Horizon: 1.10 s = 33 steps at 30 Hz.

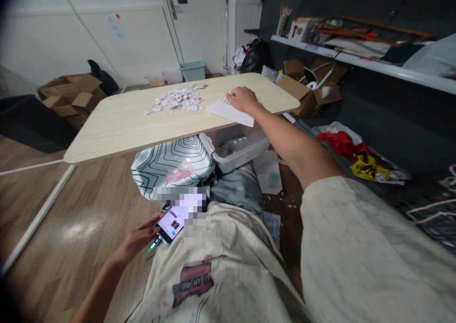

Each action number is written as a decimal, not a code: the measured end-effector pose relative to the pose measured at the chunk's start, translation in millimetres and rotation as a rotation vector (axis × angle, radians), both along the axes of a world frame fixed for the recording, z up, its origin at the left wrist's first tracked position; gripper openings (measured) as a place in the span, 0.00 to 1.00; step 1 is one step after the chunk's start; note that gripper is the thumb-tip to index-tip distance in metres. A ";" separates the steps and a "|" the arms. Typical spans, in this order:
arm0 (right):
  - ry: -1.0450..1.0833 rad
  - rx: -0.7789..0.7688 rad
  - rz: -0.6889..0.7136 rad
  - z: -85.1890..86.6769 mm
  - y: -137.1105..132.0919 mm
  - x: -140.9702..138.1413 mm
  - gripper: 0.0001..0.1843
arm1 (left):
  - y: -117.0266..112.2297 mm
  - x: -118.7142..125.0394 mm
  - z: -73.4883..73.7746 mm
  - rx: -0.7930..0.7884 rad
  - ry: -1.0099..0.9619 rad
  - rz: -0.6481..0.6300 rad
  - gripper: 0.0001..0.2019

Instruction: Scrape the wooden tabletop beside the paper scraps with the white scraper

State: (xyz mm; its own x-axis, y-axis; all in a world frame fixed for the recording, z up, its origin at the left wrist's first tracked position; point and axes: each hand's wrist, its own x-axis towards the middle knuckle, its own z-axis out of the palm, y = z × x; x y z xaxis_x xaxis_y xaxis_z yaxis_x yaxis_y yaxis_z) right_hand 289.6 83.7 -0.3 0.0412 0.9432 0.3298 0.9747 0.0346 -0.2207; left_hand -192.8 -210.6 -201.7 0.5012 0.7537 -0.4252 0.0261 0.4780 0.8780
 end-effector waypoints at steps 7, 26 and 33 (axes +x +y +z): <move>0.003 0.001 0.007 -0.4 -0.6 0.5 0.36 | -3.3 1.9 -3.1 0.006 -0.034 0.022 0.17; 0.005 -0.001 0.001 -0.5 0.2 -0.4 0.36 | -1.0 4.3 -3.1 -0.022 -0.002 0.085 0.19; 0.000 0.000 0.004 -0.5 0.5 0.6 0.36 | 0.1 12.0 10.8 -0.009 0.104 0.065 0.21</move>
